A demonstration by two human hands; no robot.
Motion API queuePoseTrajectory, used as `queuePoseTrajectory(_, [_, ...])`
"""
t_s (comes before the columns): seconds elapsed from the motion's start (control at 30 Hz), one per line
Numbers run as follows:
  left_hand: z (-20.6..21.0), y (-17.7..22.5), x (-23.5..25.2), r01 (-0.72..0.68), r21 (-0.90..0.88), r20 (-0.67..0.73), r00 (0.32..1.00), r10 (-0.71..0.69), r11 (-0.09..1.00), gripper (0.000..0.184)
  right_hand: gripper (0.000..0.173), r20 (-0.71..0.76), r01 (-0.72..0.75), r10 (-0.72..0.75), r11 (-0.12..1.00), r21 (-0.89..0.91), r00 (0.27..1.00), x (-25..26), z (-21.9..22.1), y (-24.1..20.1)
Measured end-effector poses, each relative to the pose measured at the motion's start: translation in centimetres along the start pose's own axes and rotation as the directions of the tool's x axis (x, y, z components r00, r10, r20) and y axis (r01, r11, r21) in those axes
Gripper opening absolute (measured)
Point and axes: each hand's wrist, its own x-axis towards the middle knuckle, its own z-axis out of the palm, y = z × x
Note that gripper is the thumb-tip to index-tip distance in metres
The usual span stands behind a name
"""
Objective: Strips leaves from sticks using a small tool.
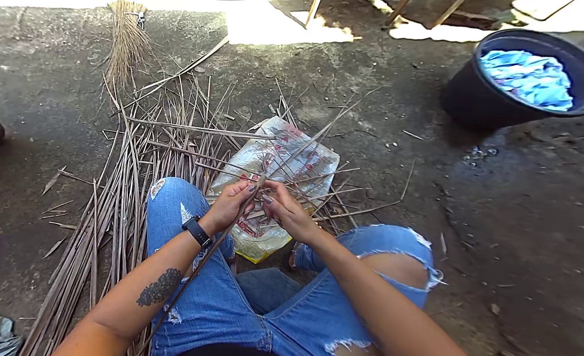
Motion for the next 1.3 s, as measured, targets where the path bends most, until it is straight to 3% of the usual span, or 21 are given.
queuePoseTrajectory(0.17, [0.0,0.0,0.0,-0.022,-0.001,-0.003,1.0,0.022,1.0,0.032,0.048,-0.106,0.041,-0.05,0.996,-0.081,0.993,0.0,-0.1,0.5])
queuePoseTrajectory(0.33, [0.1,0.0,-0.1,-0.021,0.011,0.042,0.999,0.021,1.0,0.03,0.058,-0.004,0.028,-0.028,0.995,0.097,1.0,0.3,-0.4,0.1])
queuePoseTrajectory(0.63, [0.1,-0.2,-0.2,0.009,0.024,0.067,0.998,-0.011,1.0,0.03,0.037,0.127,-0.024,-0.016,0.95,0.311,0.992,0.5,-0.9,0.3])
queuePoseTrajectory(0.9, [0.1,-0.3,-0.1,0.028,0.04,0.085,0.996,-0.031,0.999,0.03,0.023,0.019,-0.058,0.055,0.921,0.385,0.998,0.5,0.1,0.0])
queuePoseTrajectory(1.13, [-0.1,0.0,0.0,0.181,-0.135,0.184,0.971,-0.155,0.974,0.035,0.017,0.023,-0.021,0.015,0.959,0.283,1.0,1.2,-1.1,0.7])
queuePoseTrajectory(1.2, [-0.1,-0.1,0.1,0.175,-0.14,0.173,0.973,-0.15,0.975,0.036,0.021,0.075,-0.069,0.05,0.957,0.282,0.996,1.2,-1.6,0.6])
queuePoseTrajectory(1.3, [-0.2,0.0,0.1,0.153,-0.141,0.161,0.978,-0.13,0.978,0.036,0.047,0.129,-0.112,0.076,0.948,0.299,0.989,1.0,-2.6,0.2])
